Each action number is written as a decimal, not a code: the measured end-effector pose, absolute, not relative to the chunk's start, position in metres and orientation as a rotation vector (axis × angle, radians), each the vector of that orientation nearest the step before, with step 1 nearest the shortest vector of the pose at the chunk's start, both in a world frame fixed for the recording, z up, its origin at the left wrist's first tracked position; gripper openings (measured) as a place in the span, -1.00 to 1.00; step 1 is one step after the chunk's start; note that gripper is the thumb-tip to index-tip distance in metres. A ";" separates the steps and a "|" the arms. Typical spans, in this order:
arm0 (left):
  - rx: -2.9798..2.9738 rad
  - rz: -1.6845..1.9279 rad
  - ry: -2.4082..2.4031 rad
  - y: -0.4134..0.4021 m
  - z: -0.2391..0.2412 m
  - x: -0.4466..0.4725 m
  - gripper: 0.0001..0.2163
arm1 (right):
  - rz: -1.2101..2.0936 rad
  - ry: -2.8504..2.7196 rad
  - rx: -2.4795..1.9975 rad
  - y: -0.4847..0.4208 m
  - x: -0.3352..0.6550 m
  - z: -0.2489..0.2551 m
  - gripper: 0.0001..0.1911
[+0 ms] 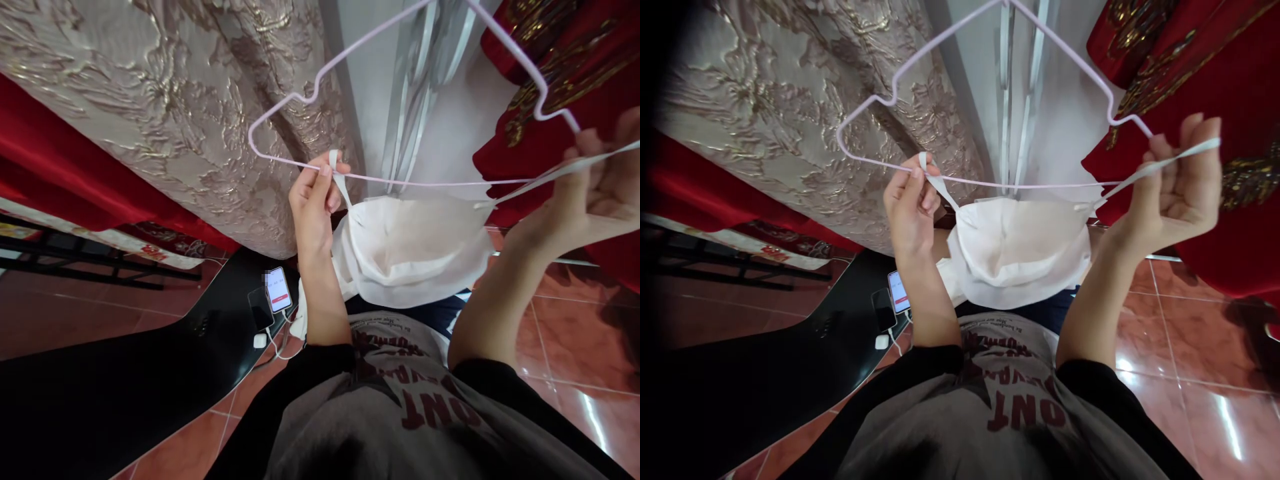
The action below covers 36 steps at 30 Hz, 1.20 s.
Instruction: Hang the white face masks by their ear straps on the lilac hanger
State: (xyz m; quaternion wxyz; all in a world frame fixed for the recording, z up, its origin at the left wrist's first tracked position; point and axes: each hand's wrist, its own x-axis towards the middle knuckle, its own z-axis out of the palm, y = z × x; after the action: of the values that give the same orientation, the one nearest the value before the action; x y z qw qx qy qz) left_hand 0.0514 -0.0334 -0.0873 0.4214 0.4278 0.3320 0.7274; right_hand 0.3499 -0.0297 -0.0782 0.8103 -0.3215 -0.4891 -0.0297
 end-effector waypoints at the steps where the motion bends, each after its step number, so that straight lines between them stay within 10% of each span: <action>1: 1.081 1.828 0.821 -0.034 -0.088 0.052 -0.89 | -0.106 -0.965 -0.619 -0.028 0.351 -0.081 -0.64; 20: 1.144 1.881 0.948 -0.037 -0.103 0.036 -0.61 | 0.123 -1.812 -1.000 -0.052 0.288 -0.081 -0.80; 36: 1.686 1.960 1.008 -0.035 -0.035 -0.013 -0.86 | 0.046 -1.832 -1.104 -0.050 0.286 -0.090 -0.75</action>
State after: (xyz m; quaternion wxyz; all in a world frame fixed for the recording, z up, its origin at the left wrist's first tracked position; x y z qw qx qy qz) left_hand -0.0132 -0.0354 -0.0351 0.1823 0.5976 0.3571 0.6944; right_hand 0.2856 -0.0501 -0.0898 0.4803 -0.4525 -0.7511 0.0188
